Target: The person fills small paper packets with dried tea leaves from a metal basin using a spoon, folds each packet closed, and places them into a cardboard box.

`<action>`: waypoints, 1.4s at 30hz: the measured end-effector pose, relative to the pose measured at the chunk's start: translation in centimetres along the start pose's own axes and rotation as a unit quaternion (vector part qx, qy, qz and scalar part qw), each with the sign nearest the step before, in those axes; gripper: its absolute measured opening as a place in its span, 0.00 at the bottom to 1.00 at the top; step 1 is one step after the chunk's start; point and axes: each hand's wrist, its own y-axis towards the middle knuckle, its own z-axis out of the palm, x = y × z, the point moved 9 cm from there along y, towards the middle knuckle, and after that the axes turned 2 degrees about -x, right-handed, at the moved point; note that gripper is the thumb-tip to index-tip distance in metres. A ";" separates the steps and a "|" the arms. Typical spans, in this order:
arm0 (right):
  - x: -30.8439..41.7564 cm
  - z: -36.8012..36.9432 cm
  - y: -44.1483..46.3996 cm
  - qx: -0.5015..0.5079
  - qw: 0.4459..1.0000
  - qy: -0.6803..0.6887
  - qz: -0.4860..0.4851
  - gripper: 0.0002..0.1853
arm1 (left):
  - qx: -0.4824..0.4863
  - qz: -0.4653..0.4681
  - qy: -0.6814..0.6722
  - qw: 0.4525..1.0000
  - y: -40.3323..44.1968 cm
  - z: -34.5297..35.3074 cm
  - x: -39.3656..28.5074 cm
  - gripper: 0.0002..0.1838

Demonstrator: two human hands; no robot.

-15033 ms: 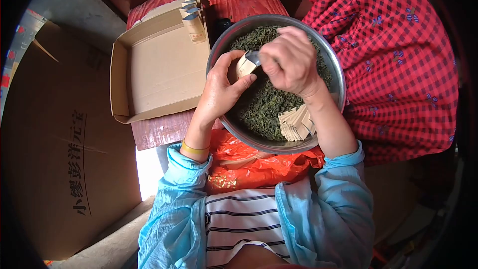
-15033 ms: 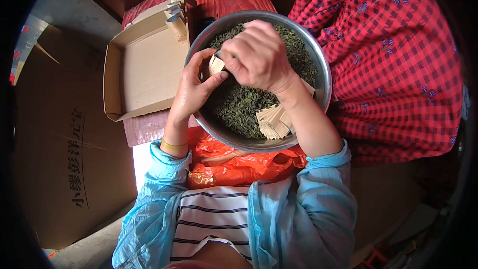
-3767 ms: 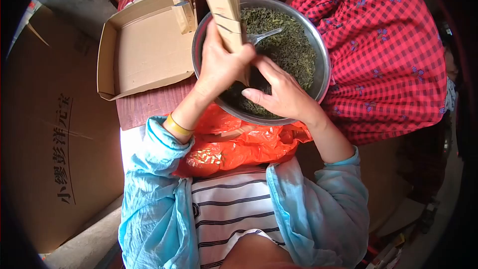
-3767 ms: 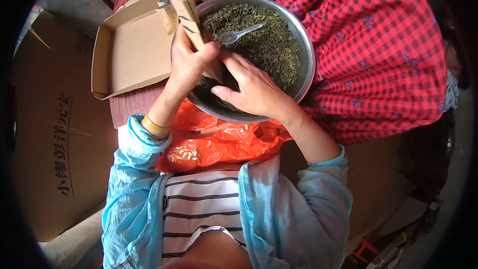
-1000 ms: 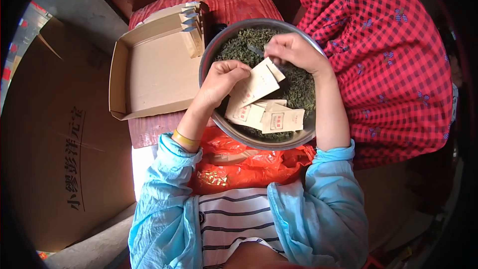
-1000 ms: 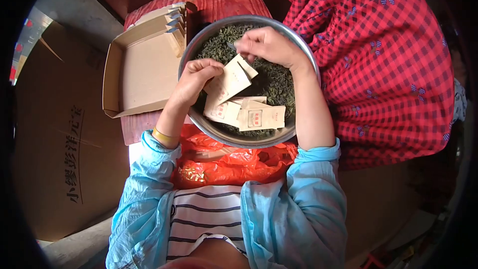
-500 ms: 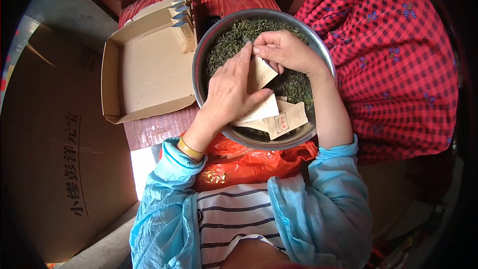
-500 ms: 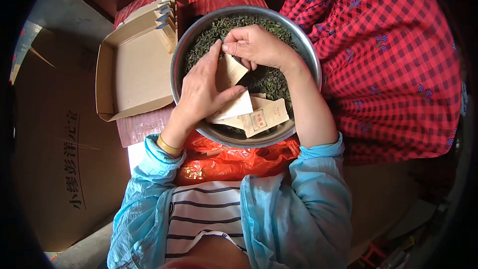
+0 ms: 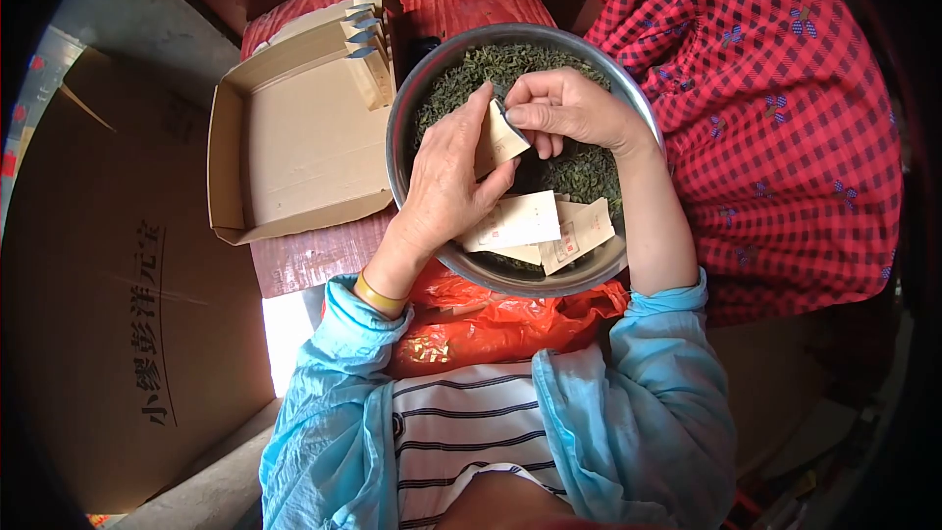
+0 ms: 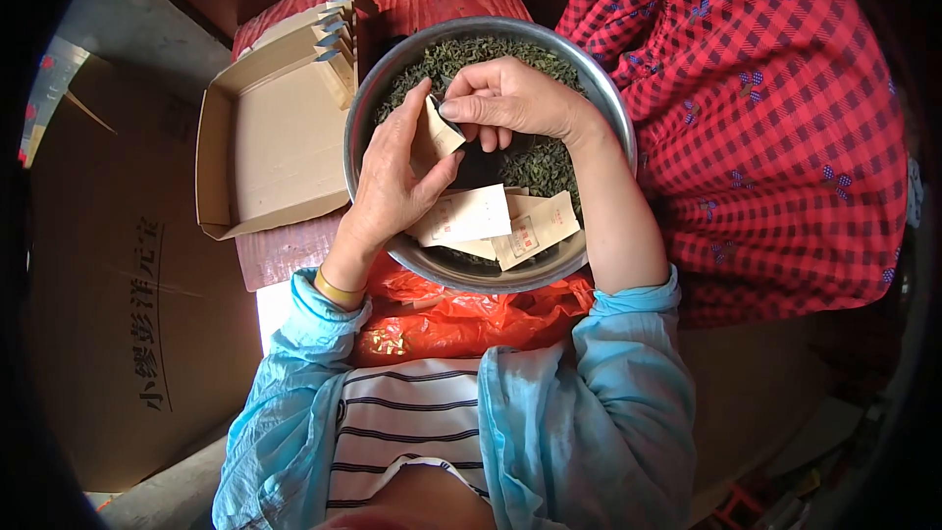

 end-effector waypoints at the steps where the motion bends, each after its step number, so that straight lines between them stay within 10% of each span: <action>1: -0.1 -0.1 0.1 -0.001 1.000 0.000 0.000 0.15 | 0.000 -0.001 -0.001 1.000 0.0 0.0 0.1 0.45; 17: -2.1 0.4 1.2 -0.009 0.993 -0.102 0.059 0.10 | -0.005 0.017 0.039 0.999 0.1 0.4 0.3 0.34; 22: 0.0 -5.9 -0.1 -0.288 0.928 -0.194 -0.133 0.11 | -0.030 -0.063 -0.022 0.997 0.1 -0.4 2.2 0.30; 23: 0.3 -6.3 -0.8 -0.309 0.912 -0.269 -0.027 0.11 | -0.030 -0.062 -0.023 0.997 0.1 -0.4 2.2 0.30; 30: -0.7 -3.3 0.6 -0.253 0.807 -0.530 -0.060 0.11 | -0.034 -0.183 -0.173 0.967 -0.5 0.2 5.3 0.27; 34: -1.3 -3.7 1.0 -0.218 0.882 -0.407 -0.099 0.09 | -0.052 -0.212 -0.213 0.952 -0.7 -0.2 5.9 0.27; 42: -0.5 -2.8 0.6 -0.216 0.853 -0.459 -0.121 0.11 | -0.058 -0.228 -0.277 0.932 -0.9 0.6 7.1 0.28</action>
